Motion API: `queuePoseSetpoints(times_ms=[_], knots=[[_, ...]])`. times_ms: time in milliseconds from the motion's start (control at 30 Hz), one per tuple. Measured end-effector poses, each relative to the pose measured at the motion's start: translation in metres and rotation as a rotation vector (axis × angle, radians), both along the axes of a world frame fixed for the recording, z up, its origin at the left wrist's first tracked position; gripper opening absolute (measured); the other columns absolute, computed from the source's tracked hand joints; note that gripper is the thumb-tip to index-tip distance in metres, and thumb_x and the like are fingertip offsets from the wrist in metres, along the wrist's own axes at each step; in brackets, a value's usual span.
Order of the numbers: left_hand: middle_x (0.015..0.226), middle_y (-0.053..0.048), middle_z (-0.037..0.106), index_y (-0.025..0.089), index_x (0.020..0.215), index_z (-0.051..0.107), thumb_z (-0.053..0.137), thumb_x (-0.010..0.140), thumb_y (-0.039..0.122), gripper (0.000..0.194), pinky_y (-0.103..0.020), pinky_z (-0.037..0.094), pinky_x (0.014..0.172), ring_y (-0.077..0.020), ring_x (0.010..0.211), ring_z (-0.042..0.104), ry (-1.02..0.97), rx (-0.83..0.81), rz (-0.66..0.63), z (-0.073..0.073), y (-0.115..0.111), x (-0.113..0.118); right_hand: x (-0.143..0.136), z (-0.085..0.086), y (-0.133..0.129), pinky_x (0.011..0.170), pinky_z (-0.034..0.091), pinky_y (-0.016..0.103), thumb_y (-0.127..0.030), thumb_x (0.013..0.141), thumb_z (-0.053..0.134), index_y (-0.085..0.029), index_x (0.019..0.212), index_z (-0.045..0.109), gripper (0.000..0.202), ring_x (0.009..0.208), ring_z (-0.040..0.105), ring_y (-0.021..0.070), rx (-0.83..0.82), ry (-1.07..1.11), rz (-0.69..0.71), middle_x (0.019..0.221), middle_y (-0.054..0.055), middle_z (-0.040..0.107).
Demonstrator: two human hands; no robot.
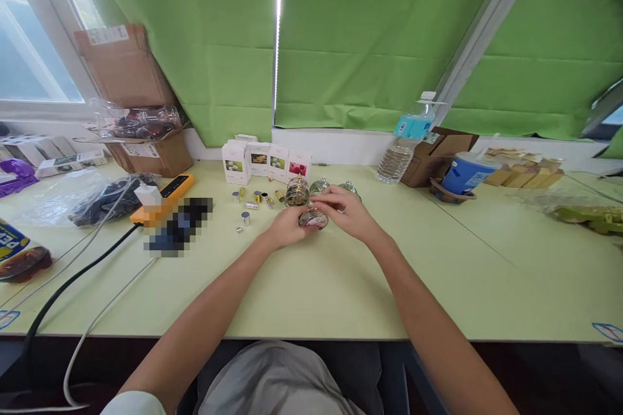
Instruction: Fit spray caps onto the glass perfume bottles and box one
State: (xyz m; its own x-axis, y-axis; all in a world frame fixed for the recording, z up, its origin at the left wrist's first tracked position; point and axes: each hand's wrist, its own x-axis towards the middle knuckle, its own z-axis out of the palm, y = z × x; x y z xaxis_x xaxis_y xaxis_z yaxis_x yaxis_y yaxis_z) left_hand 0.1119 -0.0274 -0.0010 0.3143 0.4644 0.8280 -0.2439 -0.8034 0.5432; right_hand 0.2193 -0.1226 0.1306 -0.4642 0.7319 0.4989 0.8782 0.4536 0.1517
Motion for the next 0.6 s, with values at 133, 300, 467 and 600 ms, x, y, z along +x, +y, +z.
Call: queuePoseSetpoints(times_ms=[133, 300, 467, 600], knots=[[0.091, -0.003, 0.068, 0.018, 0.105, 0.067, 0.062, 0.079, 0.043, 0.036, -0.025, 0.042, 0.065, -0.0187, 0.076, 0.058, -0.011, 0.005, 0.016, -0.001, 0.002, 0.002, 0.003, 0.002, 0.002, 0.064, 0.044, 0.03, -0.042, 0.087, 0.061, -0.023, 0.094, 0.076, 0.024, 0.075, 0.058, 0.0168, -0.019, 0.055, 0.012, 0.09, 0.005, 0.066], [0.088, -0.004, 0.068, 0.016, 0.105, 0.068, 0.063, 0.079, 0.043, 0.037, -0.025, 0.039, 0.06, -0.0187, 0.072, 0.056, 0.018, -0.001, 0.046, 0.001, 0.001, 0.0, -0.004, -0.01, 0.009, 0.053, 0.038, 0.027, -0.044, 0.078, 0.071, -0.019, 0.074, 0.064, 0.027, 0.058, 0.05, 0.0134, 0.074, 0.162, -0.127, 0.065, 0.0, 0.061], [0.092, -0.004, 0.069, 0.018, 0.112, 0.066, 0.064, 0.078, 0.038, 0.04, -0.026, 0.043, 0.065, -0.0201, 0.078, 0.058, -0.003, -0.001, 0.006, 0.001, 0.0, -0.002, -0.007, -0.017, 0.012, 0.052, 0.034, 0.026, -0.047, 0.079, 0.068, -0.019, 0.07, 0.054, 0.033, 0.056, 0.046, 0.012, 0.093, 0.225, -0.135, 0.064, -0.001, 0.057], [0.086, -0.003, 0.068, 0.019, 0.111, 0.066, 0.063, 0.078, 0.035, 0.037, -0.026, 0.043, 0.064, -0.0198, 0.075, 0.058, -0.018, 0.005, 0.012, 0.0, 0.0, -0.002, -0.007, -0.019, 0.012, 0.052, 0.034, 0.025, -0.048, 0.079, 0.067, -0.019, 0.068, 0.051, 0.034, 0.057, 0.045, 0.0119, 0.093, 0.272, -0.132, 0.063, -0.002, 0.053]])
